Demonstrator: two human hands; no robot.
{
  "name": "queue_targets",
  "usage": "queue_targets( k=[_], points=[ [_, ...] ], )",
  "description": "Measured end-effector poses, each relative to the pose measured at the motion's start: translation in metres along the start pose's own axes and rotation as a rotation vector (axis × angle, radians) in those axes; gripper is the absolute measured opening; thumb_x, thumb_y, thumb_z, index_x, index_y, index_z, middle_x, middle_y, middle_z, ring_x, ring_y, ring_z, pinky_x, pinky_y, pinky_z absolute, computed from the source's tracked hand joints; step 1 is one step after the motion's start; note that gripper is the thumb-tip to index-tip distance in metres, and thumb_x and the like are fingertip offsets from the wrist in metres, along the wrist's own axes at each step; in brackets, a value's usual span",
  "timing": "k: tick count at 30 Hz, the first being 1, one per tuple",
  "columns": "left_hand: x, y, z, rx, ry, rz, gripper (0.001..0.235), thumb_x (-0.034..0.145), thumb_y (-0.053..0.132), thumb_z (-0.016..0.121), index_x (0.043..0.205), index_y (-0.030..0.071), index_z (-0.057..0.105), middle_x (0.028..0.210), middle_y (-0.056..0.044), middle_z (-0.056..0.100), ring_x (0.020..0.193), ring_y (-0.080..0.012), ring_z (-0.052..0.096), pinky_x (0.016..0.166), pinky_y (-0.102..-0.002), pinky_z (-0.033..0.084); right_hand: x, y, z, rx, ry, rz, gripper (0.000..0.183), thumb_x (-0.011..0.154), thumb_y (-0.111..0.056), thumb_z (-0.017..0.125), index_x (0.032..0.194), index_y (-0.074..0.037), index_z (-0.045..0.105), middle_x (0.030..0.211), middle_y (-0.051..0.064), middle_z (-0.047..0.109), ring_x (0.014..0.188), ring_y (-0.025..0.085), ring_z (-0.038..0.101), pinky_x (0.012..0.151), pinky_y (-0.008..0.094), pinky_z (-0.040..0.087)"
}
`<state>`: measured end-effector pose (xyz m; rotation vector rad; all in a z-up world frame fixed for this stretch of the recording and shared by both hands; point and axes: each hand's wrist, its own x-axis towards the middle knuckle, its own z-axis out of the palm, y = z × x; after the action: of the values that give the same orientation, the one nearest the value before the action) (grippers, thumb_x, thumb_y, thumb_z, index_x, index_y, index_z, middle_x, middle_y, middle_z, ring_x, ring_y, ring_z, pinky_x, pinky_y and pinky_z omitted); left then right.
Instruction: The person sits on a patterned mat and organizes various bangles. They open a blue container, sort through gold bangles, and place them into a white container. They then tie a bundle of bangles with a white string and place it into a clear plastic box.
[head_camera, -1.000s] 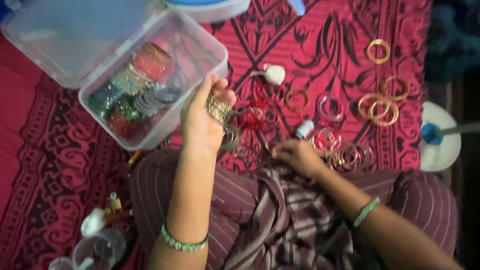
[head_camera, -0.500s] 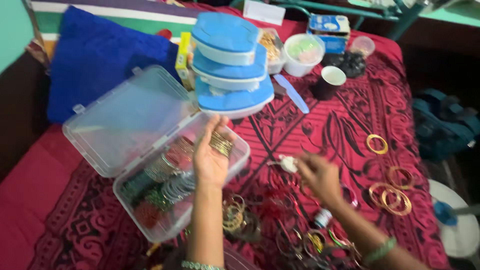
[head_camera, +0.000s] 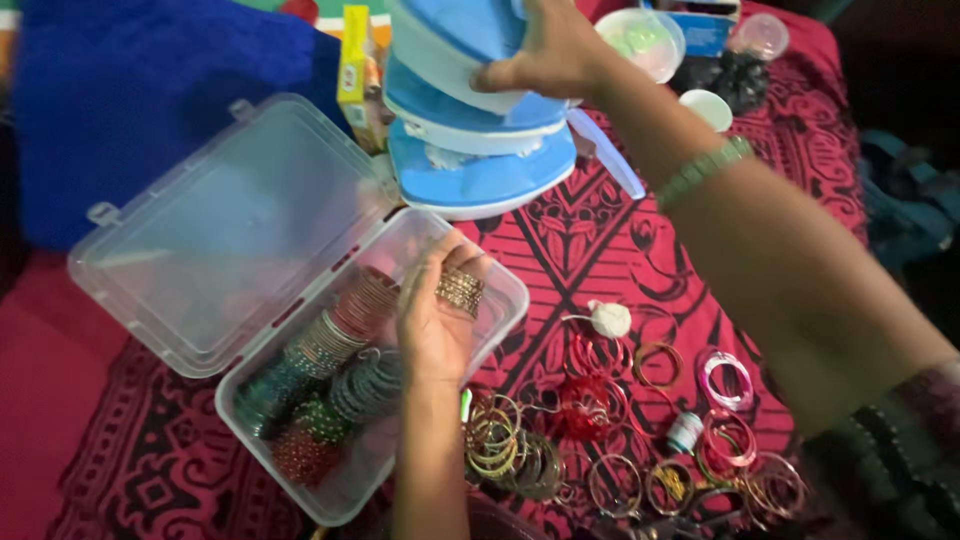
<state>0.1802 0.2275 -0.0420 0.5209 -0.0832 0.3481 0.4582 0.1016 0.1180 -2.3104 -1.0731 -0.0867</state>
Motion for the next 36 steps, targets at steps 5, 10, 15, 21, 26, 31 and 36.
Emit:
queue_targets(
  k=[5, 10, 15, 21, 26, 31, 36],
  points=[
    [-0.014, -0.022, 0.033, 0.116, 0.020, -0.231, 0.069, 0.098, 0.039, 0.068, 0.144, -0.010, 0.050, 0.127, -0.018, 0.067, 0.103, -0.0241, 0.069, 0.094, -0.042, 0.058, -0.229, -0.031, -0.016, 0.315, 0.146, -0.031, 0.127, 0.074, -0.027, 0.088, 0.170, -0.003, 0.009, 0.177, 0.021, 0.020, 0.167, 0.032, 0.021, 0.135, 0.044, 0.017],
    [-0.054, -0.059, 0.085, 0.558, -0.530, -0.411, 0.103, 0.078, 0.040, 0.088, 0.162, 0.006, 0.039, 0.133, -0.010, 0.063, 0.117, -0.0168, 0.060, 0.099, -0.034, 0.050, -0.435, -0.077, -0.004, 0.657, 0.162, 0.508, 0.133, 0.063, -0.048, 0.086, 0.166, -0.008, 0.011, 0.162, 0.019, 0.031, 0.150, 0.032, 0.031, 0.118, 0.045, 0.026],
    [-0.125, -0.105, 0.124, 0.689, -0.730, -0.604, 0.105, 0.063, 0.033, 0.095, 0.151, 0.004, 0.046, 0.132, -0.007, 0.063, 0.124, -0.0179, 0.059, 0.103, -0.034, 0.051, -0.529, -0.097, 0.007, 0.674, 0.163, 0.513, 0.126, 0.076, -0.048, 0.085, 0.166, -0.011, 0.004, 0.168, 0.016, 0.017, 0.156, 0.030, 0.018, 0.120, 0.046, 0.021],
    [-0.191, -0.140, 0.134, 0.729, -0.819, -0.759, 0.098, 0.059, 0.024, 0.098, 0.144, 0.005, 0.052, 0.129, -0.007, 0.066, 0.122, -0.0184, 0.062, 0.103, -0.034, 0.051, -0.585, -0.117, -0.005, 0.471, 0.348, 0.345, 0.051, 0.092, -0.031, 0.071, 0.134, -0.009, 0.053, 0.155, 0.015, 0.046, 0.148, 0.029, 0.044, 0.124, 0.045, 0.034],
    [-0.207, -0.149, 0.122, 0.755, -0.812, -0.842, 0.098, 0.057, 0.017, 0.097, 0.144, 0.007, 0.054, 0.129, -0.006, 0.066, 0.121, -0.0180, 0.062, 0.102, -0.034, 0.053, -0.602, -0.116, 0.004, 0.574, 0.473, 0.306, 0.033, 0.090, -0.016, 0.075, 0.114, -0.007, 0.055, 0.131, 0.011, 0.053, 0.142, 0.032, 0.052, 0.120, 0.047, 0.040],
    [-0.197, -0.136, 0.100, 0.663, -0.771, -0.990, 0.108, 0.055, 0.004, 0.095, 0.151, 0.010, 0.046, 0.136, -0.003, 0.062, 0.127, -0.0159, 0.058, 0.108, -0.033, 0.049, -0.616, -0.097, 0.004, 0.999, 0.661, 0.246, 0.022, 0.097, -0.014, 0.073, 0.108, -0.008, 0.056, 0.119, 0.009, 0.055, 0.137, 0.030, 0.055, 0.120, 0.051, 0.052],
    [-0.189, -0.133, 0.098, 0.707, -0.788, -1.082, 0.114, 0.052, -0.001, 0.092, 0.154, 0.012, 0.042, 0.137, -0.002, 0.060, 0.127, -0.0155, 0.057, 0.108, -0.033, 0.049, -0.611, -0.101, 0.005, 0.999, 0.770, 0.323, 0.031, 0.093, -0.015, 0.072, 0.118, -0.006, 0.057, 0.124, 0.010, 0.058, 0.134, 0.027, 0.057, 0.114, 0.045, 0.051]
  ],
)
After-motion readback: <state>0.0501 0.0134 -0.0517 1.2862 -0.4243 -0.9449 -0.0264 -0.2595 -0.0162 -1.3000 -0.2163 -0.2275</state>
